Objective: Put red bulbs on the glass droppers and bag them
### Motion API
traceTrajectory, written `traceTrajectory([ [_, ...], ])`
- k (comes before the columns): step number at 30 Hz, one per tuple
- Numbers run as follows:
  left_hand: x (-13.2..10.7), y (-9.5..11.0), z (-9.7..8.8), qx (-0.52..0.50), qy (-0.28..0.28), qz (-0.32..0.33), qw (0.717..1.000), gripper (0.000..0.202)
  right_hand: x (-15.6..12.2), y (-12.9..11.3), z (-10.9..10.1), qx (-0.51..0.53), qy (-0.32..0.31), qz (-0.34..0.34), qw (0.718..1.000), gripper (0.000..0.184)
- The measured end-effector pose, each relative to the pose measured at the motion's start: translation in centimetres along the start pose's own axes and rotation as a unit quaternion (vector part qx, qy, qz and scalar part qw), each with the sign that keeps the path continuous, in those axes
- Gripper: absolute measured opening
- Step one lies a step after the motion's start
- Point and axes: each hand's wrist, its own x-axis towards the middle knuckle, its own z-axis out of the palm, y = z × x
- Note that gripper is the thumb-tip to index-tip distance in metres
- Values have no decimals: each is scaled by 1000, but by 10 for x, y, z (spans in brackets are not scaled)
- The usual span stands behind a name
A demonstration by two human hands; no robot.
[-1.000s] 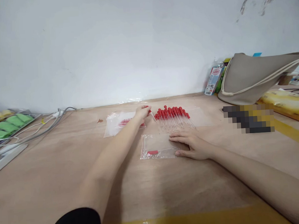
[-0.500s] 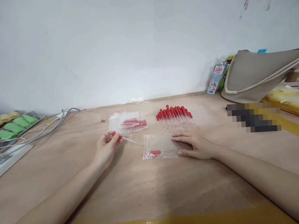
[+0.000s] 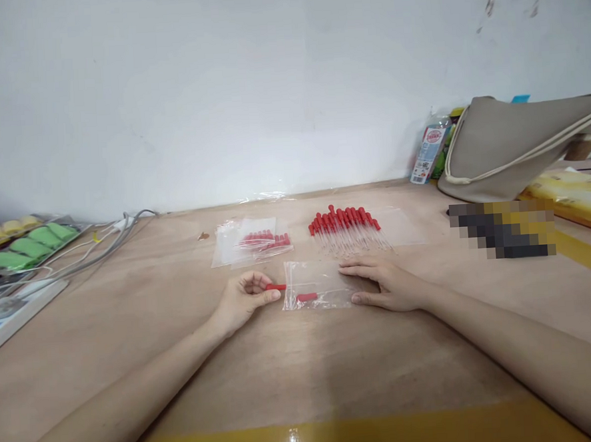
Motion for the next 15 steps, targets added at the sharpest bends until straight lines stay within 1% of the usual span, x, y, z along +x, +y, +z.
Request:
traceTrajectory([
  [3,2,3,-5,35,-58,-21,997,29,0,0,0,-1,-3,1,1000,54],
  [7,5,8,-7,64,-102,-27,992,29,0,0,0,5,-2,1,1000,55],
  [10,9,11,-2,70,-128,-19,989,30,0,1,1,11,1,1,1000,54],
  [15,17,11,10,42,-151,-7,988,30,0,2,1,20,4,-3,1000,54],
])
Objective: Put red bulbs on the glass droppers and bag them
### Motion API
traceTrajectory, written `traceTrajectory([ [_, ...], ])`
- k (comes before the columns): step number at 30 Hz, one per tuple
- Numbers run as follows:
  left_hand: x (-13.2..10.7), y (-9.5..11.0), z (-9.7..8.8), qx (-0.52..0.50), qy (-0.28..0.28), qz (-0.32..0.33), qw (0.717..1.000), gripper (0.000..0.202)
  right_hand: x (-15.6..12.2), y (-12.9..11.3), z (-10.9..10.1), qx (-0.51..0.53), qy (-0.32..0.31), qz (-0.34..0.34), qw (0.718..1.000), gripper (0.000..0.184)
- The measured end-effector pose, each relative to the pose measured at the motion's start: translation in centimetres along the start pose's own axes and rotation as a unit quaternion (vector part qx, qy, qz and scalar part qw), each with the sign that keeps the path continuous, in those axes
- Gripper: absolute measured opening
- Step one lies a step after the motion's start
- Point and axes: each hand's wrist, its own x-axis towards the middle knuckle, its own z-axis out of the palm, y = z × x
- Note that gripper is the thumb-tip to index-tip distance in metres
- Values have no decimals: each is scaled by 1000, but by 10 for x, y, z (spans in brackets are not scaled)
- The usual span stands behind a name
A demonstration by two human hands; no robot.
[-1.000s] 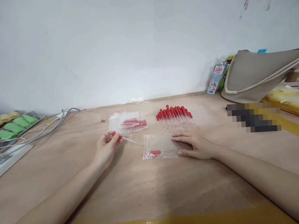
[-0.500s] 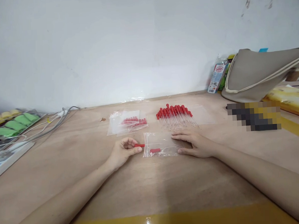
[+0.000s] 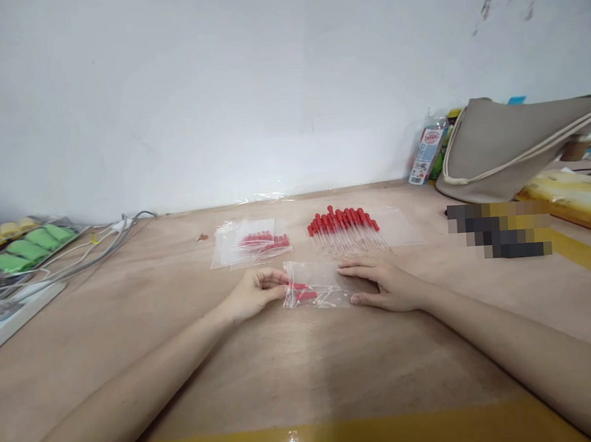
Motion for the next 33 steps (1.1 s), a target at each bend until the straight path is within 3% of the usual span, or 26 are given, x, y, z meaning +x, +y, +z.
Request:
traceTrajectory([
  [4,3,-4,5,19,-27,-10,999,33,1,-1,-1,-6,1,-5,1000,53],
  [12,-3,-5,12,66,38,26,997,30,0,-1,-1,-7,-5,3,1000,54],
  [23,-2,-12,15,81,56,81,992,18,-1,0,-2,-8,-4,-11,1000,56],
  [29,-2,-13,14,98,14,92,991,23,-1,0,-2,-11,-9,-6,1000,56],
  [33,-6,-12,20,133,40,115,984,24,-1,0,-2,-5,0,-15,1000,55],
])
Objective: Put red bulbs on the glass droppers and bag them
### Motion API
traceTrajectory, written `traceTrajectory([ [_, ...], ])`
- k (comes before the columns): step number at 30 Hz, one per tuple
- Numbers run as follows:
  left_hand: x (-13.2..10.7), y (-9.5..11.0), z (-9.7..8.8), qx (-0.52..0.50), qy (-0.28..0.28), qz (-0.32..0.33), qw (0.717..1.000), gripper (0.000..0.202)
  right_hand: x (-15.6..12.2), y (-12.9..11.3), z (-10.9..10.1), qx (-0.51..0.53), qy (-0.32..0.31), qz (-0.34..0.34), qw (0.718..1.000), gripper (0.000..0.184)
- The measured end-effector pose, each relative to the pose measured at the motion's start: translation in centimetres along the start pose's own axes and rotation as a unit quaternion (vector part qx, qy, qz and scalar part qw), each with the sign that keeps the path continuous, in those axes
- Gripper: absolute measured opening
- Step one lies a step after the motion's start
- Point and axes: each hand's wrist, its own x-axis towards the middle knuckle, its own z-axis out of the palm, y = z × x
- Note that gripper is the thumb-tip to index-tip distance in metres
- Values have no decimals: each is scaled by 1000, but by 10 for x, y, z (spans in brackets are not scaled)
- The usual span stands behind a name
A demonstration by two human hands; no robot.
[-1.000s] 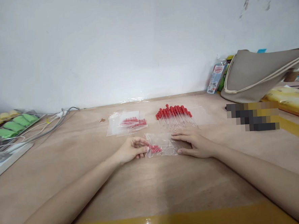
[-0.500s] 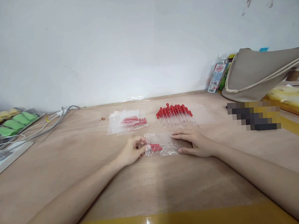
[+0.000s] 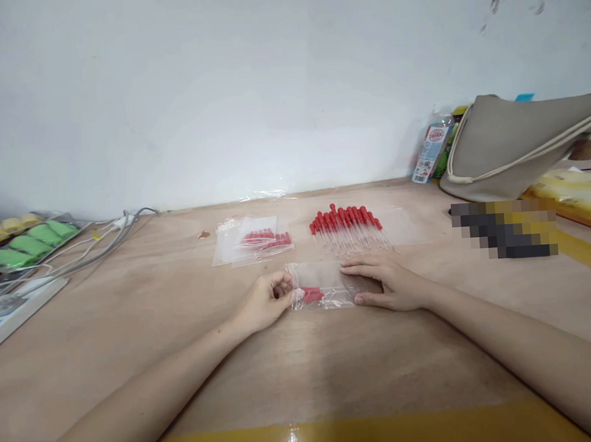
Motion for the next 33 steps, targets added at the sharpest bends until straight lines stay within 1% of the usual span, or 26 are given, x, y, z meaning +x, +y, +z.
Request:
traceTrajectory([
  [1,-1,1,1,5,-2,3,1000,24,0,0,0,2,2,-2,1000,55],
  [3,-3,2,0,5,-26,8,1000,25,0,0,0,5,3,-3,1000,54],
  [6,-1,1,-7,-7,-83,9,996,26,0,0,0,13,1,-7,1000,54],
  [7,1,0,-11,-8,-90,6,996,26,0,0,0,14,0,-8,1000,55],
  [8,4,-1,-15,-6,-80,2,997,25,0,0,-1,15,-1,-8,1000,55],
  [9,8,-1,-20,-2,-50,0,999,24,0,0,-1,15,-2,-9,1000,55],
  [11,19,-1,-26,16,39,11,999,22,0,0,-1,13,-1,-8,1000,55],
  [12,26,1,-28,30,73,23,997,20,0,-1,-1,13,-1,-8,1000,55],
  [13,35,3,-28,50,89,36,994,20,0,-1,-2,13,-1,-7,1000,55],
  [14,44,6,-28,74,83,48,993,20,0,-2,-2,12,-1,-6,1000,55],
  [16,67,13,-22,132,44,53,989,21,1,-2,-2,10,-2,-1,1000,55],
  [17,79,17,-18,161,34,44,985,21,1,-3,-2,10,-2,1,1000,55],
  [18,92,20,-12,180,41,15,983,24,1,-3,-2,11,-3,3,1000,55],
  [19,104,23,-7,185,62,-27,980,30,1,-3,-2,13,-4,3,1000,55],
  [22,136,27,9,176,80,-79,978,43,1,-2,-2,20,-3,2,1000,56],
  [25,158,28,15,160,74,-115,978,42,1,-3,-2,20,-1,-2,1000,56],
  [27,165,28,14,145,67,-143,977,38,1,-4,-2,19,-1,-3,1000,55],
  [29,166,28,9,121,60,-167,977,39,1,-5,-2,16,-2,-3,1000,55],
  [31,159,28,1,89,59,-174,979,49,1,-5,-3,11,-5,-2,1000,55],
  [33,145,28,-10,55,63,-160,984,56,1,-4,-3,6,-9,-2,1000,54],
])
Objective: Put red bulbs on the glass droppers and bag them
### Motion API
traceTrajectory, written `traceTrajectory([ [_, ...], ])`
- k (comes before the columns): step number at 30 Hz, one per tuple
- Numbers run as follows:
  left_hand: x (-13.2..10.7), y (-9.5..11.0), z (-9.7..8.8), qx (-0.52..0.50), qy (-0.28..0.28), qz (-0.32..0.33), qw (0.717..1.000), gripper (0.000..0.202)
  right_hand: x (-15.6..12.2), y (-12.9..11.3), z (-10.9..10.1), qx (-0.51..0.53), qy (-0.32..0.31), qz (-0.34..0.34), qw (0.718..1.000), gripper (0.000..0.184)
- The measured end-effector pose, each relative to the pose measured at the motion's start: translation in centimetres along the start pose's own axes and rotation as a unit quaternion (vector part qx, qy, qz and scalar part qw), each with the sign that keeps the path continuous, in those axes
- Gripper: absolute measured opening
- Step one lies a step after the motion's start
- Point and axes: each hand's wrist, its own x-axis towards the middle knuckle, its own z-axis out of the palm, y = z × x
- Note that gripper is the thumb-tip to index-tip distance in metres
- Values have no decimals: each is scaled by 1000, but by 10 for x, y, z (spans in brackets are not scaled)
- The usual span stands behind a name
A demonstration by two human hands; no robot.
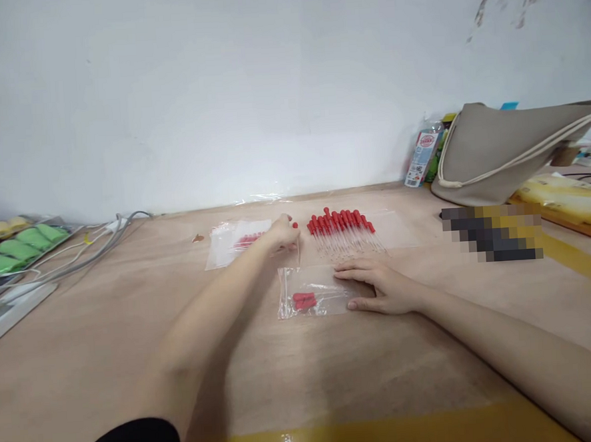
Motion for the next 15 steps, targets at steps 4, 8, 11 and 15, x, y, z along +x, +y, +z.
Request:
traceTrajectory([
  [4,-43,-21,-29,-128,25,84,988,48,0,1,1,0,-3,5,1000,55],
  [8,-85,-56,-55,-260,129,139,947,46,-1,2,1,0,-3,7,1000,56],
  [11,-104,-77,-63,-302,235,138,914,47,-1,2,1,-2,-3,8,1000,56],
  [15,-121,-85,-50,-304,208,99,924,48,-1,2,1,-6,-2,9,1000,56],
])
